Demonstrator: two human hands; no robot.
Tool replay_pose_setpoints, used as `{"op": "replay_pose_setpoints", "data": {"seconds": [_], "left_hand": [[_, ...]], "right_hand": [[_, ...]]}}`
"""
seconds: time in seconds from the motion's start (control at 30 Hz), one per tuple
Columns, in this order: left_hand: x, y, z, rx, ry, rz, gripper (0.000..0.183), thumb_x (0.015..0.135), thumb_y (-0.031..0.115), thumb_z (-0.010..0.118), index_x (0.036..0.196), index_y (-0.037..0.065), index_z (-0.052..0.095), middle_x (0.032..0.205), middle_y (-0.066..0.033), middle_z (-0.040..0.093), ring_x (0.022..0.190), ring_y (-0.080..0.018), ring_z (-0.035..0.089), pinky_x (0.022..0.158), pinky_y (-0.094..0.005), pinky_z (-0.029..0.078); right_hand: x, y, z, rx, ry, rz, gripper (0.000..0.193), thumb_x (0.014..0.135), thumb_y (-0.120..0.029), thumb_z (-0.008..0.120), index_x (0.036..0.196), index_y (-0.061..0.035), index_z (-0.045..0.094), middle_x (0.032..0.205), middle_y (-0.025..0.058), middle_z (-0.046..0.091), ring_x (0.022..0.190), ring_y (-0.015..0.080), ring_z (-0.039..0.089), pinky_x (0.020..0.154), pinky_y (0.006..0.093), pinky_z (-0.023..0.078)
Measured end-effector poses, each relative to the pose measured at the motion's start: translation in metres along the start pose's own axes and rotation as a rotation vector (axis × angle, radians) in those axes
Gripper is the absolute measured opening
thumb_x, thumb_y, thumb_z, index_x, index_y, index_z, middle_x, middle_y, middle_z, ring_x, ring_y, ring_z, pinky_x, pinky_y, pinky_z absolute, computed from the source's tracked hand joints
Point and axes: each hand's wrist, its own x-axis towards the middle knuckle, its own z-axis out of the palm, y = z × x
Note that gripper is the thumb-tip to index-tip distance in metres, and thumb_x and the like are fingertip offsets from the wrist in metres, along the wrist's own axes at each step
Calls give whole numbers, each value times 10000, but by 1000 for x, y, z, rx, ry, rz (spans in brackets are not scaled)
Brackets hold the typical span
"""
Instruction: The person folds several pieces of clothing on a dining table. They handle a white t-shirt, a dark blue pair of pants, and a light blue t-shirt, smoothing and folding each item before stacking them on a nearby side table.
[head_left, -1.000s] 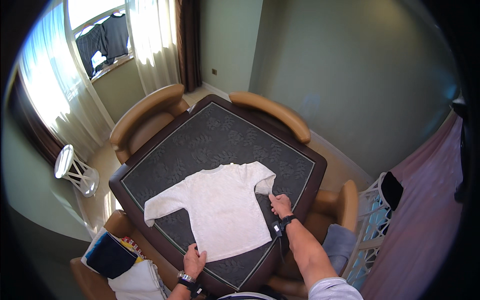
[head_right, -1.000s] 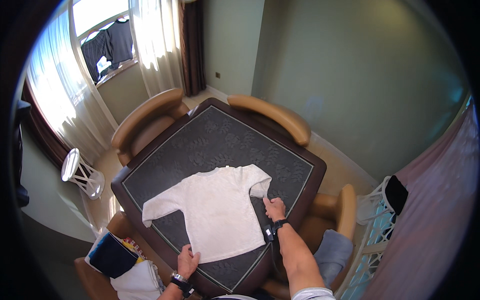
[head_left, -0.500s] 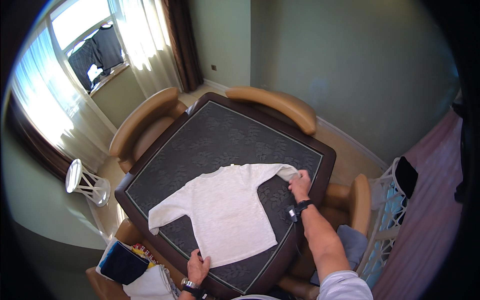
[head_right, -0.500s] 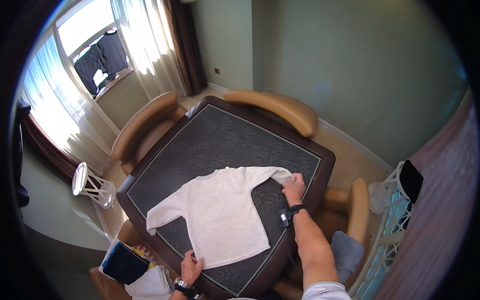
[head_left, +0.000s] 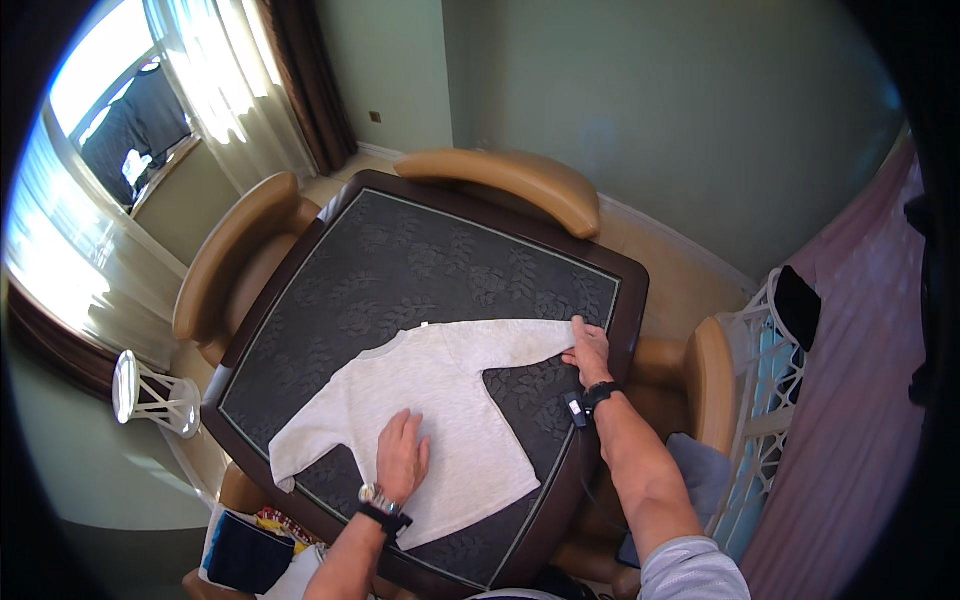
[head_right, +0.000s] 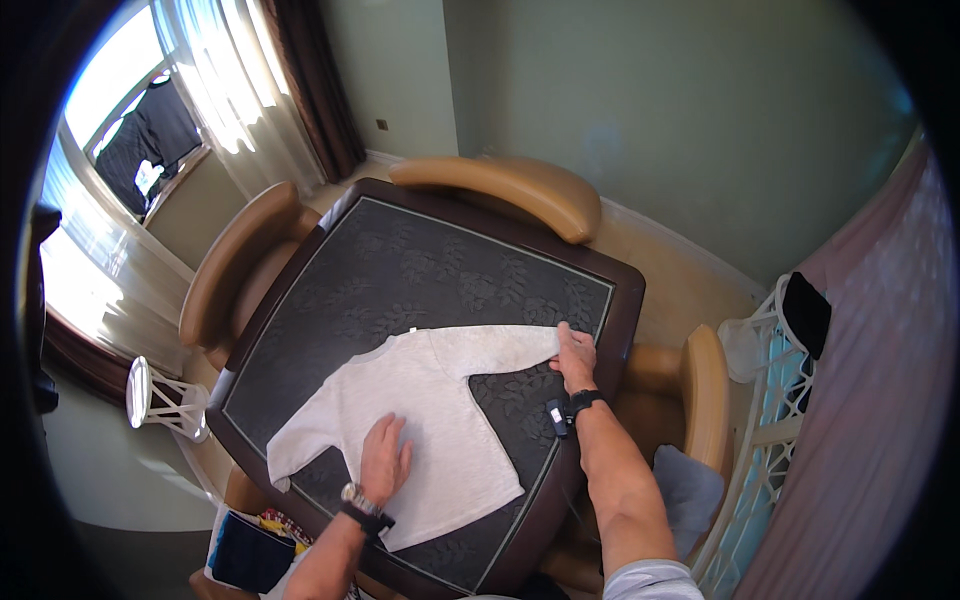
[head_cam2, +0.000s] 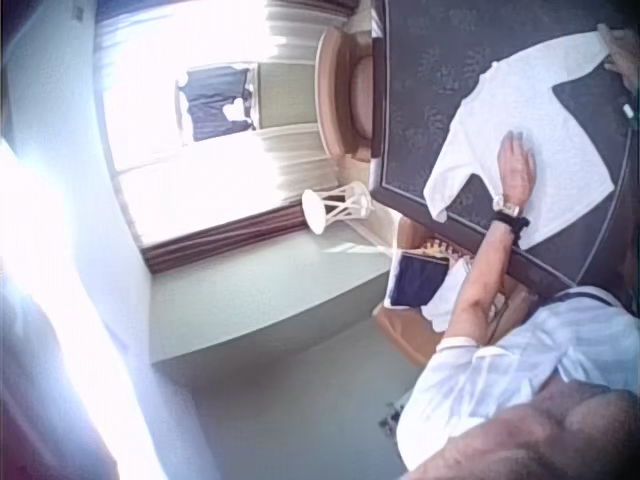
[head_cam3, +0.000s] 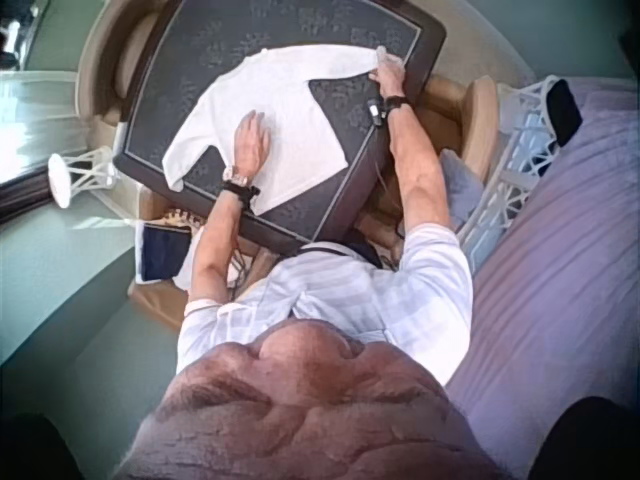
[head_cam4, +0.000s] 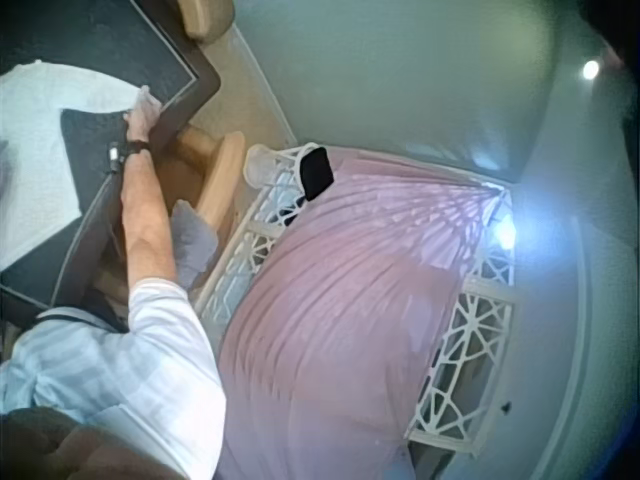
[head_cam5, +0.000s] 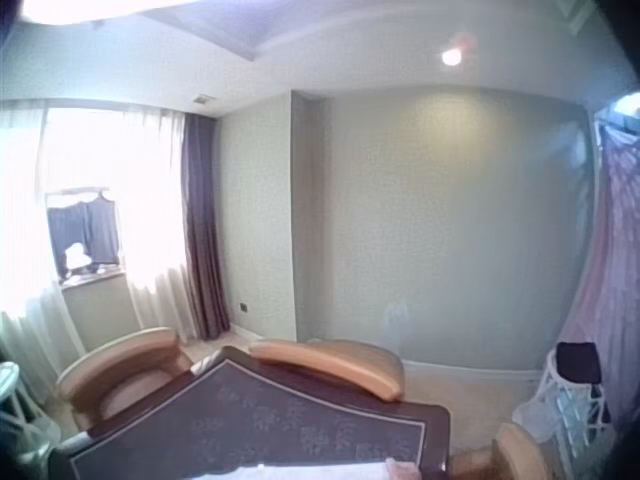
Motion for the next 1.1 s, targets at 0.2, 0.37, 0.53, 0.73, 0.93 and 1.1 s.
{"op": "replay_pose_setpoints", "data": {"seconds": [0.2, 0.37, 0.53, 0.73, 0.93, 1.1], "left_hand": [[85, -33, 43, 141, -65, 173, 452, 940, 136, 717, 1369, 26, 623, 1481, -251, 568, 1373, -438, 538, 1135, -561, 432], [113, -49, 67, 166, -290, 147, 539, 960, 271, 715, 1459, 110, 594, 1600, -214, 483, 1495, -415, 428, 1214, -608, 339], [108, -44, 82, 200, -249, 106, 637, 925, 275, 753, 1499, 94, 548, 1638, -244, 419, 1542, -450, 350, 1232, -633, 292], [103, -26, 69, -163, -134, 28, 754, 909, 261, 792, 1557, 57, 465, 1584, -231, 487, 1456, -424, 467, 1200, -544, 386], [94, -10, 86, -739, -16, -209, 673, 990, 372, 753, 1458, -46, 509, 1341, -197, 669, 1205, -276, 667, 995, -421, 563], [76, -46, 91, -1267, -38, -844, 637, 1033, 417, 703, 1390, -82, 533, 1226, -202, 701, 1071, -278, 715, 932, -413, 598]], "right_hand": [[10, 12, 13, -78, 159, -64, 421, 934, -109, 758, 1316, 7, 624, 1120, 181, 726, 734, 209, 737, 541, 307, 623], [13, 11, 5, -32, 172, -119, 351, 972, -66, 678, 1310, 14, 629, 1149, 195, 719, 741, 217, 743, 557, 311, 632], [-7, -37, 19, 40, 198, -317, 313, 994, -42, 607, 1303, -3, 634, 1104, 191, 720, 766, 203, 738, 563, 314, 622], [-80, -121, 82, -79, 77, -770, 301, 1034, -33, 615, 1334, -59, 626, 999, 50, 692, 736, 92, 650, 617, 271, 560], [-222, -112, 167, -105, -498, -1013, 607, 949, -48, 715, 1520, -57, 510, 1448, 222, 630, 1293, 413, 651, 1065, 458, 552], [-247, -51, 153, -297, -355, -906, 618, 911, -94, 782, 1469, -24, 525, 1369, 200, 600, 1096, 329, 705, 962, 412, 577]]}}
